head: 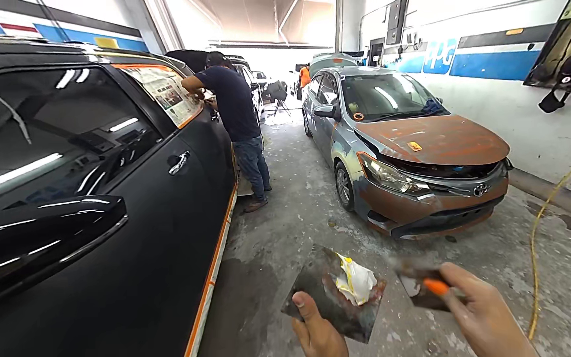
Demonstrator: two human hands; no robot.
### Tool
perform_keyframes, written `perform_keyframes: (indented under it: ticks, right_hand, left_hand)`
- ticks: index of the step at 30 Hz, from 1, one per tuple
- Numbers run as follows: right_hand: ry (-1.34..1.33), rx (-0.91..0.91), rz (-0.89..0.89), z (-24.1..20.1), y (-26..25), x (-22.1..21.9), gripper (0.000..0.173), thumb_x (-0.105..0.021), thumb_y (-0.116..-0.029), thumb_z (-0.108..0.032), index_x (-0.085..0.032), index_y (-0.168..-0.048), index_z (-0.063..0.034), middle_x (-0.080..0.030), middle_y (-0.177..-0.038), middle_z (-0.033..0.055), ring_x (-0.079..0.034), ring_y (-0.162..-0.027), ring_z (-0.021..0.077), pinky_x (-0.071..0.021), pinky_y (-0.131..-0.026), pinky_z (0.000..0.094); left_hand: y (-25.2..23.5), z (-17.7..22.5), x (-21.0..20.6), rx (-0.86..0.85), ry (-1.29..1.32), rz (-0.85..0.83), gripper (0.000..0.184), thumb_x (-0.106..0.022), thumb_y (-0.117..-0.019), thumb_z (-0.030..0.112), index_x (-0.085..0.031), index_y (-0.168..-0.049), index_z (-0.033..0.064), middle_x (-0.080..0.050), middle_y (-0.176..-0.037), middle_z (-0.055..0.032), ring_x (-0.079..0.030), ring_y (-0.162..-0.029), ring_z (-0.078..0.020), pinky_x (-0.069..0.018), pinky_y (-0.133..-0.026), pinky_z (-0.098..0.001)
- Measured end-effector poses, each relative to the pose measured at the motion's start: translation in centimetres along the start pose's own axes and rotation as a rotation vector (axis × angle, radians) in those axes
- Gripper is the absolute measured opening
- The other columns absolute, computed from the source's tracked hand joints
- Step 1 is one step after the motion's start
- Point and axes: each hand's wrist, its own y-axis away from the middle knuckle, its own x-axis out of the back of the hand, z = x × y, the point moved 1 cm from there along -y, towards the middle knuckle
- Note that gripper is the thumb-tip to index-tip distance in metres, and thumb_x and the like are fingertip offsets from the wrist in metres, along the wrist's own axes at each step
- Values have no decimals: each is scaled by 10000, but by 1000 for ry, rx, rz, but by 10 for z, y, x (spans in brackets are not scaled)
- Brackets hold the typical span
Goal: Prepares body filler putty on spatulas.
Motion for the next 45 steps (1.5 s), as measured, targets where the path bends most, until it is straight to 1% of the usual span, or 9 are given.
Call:
perform_keyframes:
  ticks: [4, 10, 14, 17, 19, 22, 26, 31, 45]
  right_hand:
    - [-574, -463, 200, -18, 24, -46, 242, -464, -1057, -129, -637, -1129, 24, -723, -847, 61, -730, -748, 145, -645, -693, 373]
    - [-738, -614, 261, -24, 36, -80, 206, -504, -1041, -74, -691, -990, -4, -737, -767, 51, -733, -687, 137, -642, -659, 340]
    - [-738, -391, 490, -18, 18, -59, 184, -551, -1023, -82, -715, -990, -5, -743, -796, 56, -726, -687, 134, -634, -631, 307]
    - [-577, -8, 649, -5, 14, -36, 149, -635, -1013, -254, -754, -1067, -182, -761, -995, -112, -717, -912, 19, -611, -831, 217]
    - [-493, 77, 536, 1, 18, -21, 175, -639, -998, -348, -769, -1087, -270, -756, -1040, -166, -700, -965, -27, -595, -864, 189]
    - [-381, 37, 123, 16, 29, -4, 273, -660, -1000, -295, -764, -970, -43, -764, -911, 19, -718, -851, 45, -614, -773, 255]
    - [99, -87, -181, 39, 36, 54, 189, -632, -994, -168, -783, -1063, -79, -761, -1021, 113, -739, -909, 269, -592, -788, 514]
    - [62, -139, 487, 49, 66, 73, 235, -598, -1011, -126, -736, -1061, 58, -732, -998, 175, -707, -950, 156, -583, -877, 306]
    - [291, -337, 741, 196, 154, 276, 234, -585, -1004, -151, -793, -1106, -126, -764, -1058, 43, -717, -995, 117, -608, -856, 321]
  left_hand:
    - [9, -3, -2, 23, 54, -62, 619, -475, -970, 640, -485, -1249, 87, -711, -968, 104, -703, -935, -5, -603, -859, -227]
    - [25, -12, 9, -51, -120, -468, 429, -467, -1000, 520, -591, -1233, 182, -714, -1029, 200, -666, -983, 80, -554, -925, -159]
    - [27, -24, 17, -137, -269, -730, 495, -411, -1021, 565, -684, -1113, 162, -703, -935, 125, -660, -860, 67, -573, -804, -169]
    - [35, -19, 12, 13, -199, -601, 390, -459, -997, 557, -673, -1073, 241, -739, -878, 164, -697, -793, 50, -601, -750, -178]
    - [36, -16, 3, 103, -128, -496, 357, -484, -984, 562, -636, -1066, 250, -744, -859, 153, -715, -777, 18, -618, -735, -200]
    - [37, -17, -18, 82, -129, -436, 397, -500, -963, 589, -650, -987, 222, -725, -740, 112, -695, -622, -18, -609, -587, -210]
    - [59, -26, -52, -26, -190, -398, 380, -497, -982, 568, -641, -976, 216, -723, -762, 146, -707, -676, 1, -618, -643, -201]
    - [120, -65, -103, -122, -127, -514, 395, -460, -1004, 570, -673, -1112, 255, -730, -930, 183, -698, -856, 54, -595, -791, -165]
    - [374, -152, -280, 57, 19, -833, 424, -457, -1030, 539, -638, -1104, 163, -715, -941, 186, -687, -902, 70, -579, -836, -146]
